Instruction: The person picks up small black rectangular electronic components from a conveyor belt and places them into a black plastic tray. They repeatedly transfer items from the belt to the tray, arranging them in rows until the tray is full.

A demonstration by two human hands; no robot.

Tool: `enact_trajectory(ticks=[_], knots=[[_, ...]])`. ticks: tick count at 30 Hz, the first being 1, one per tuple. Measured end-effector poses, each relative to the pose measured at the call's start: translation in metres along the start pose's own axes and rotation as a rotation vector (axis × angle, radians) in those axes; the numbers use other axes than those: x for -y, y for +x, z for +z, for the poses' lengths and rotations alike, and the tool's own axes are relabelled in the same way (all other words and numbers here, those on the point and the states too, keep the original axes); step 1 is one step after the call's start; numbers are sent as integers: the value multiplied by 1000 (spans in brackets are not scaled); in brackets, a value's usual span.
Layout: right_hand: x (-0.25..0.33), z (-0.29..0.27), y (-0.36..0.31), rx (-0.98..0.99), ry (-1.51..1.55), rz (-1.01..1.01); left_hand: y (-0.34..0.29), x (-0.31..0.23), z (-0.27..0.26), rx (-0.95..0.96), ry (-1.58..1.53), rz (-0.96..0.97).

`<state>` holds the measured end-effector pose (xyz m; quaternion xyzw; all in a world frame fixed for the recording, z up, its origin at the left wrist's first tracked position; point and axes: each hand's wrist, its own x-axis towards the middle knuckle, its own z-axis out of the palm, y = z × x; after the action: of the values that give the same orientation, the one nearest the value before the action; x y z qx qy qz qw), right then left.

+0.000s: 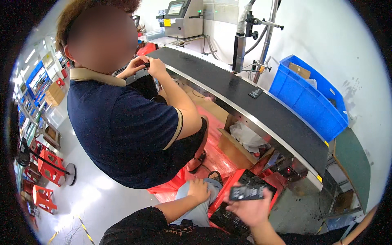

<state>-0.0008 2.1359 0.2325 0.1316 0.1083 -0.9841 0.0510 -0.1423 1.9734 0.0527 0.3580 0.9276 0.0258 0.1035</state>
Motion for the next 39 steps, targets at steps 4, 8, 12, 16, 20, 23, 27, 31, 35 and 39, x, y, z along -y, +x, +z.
enact_trajectory(ticks=[4,8,12,16,20,23,27,31,35,39], knots=[[52,65,-2,370,-126,-230,2,2,6,-1,-41,-17],[89,83,-4,522,-815,-421,3,5,5,4,-38,-18],[84,118,12,212,-1165,-937,3,8,7,-4,-76,-32],[119,130,24,-86,-1434,-1413,7,8,8,4,-76,-17],[188,121,73,-250,-1624,-1404,0,19,5,31,-91,-76],[247,112,72,-449,-1781,-1284,10,10,-1,22,-59,-31],[300,90,83,-560,-2023,-955,12,4,-1,28,-2,-15],[336,66,101,-618,-2256,-759,15,0,-1,44,30,-17],[366,45,112,-701,-2376,-427,15,3,2,44,40,-19],[396,19,104,-832,-2387,-39,16,5,4,22,51,-15]])
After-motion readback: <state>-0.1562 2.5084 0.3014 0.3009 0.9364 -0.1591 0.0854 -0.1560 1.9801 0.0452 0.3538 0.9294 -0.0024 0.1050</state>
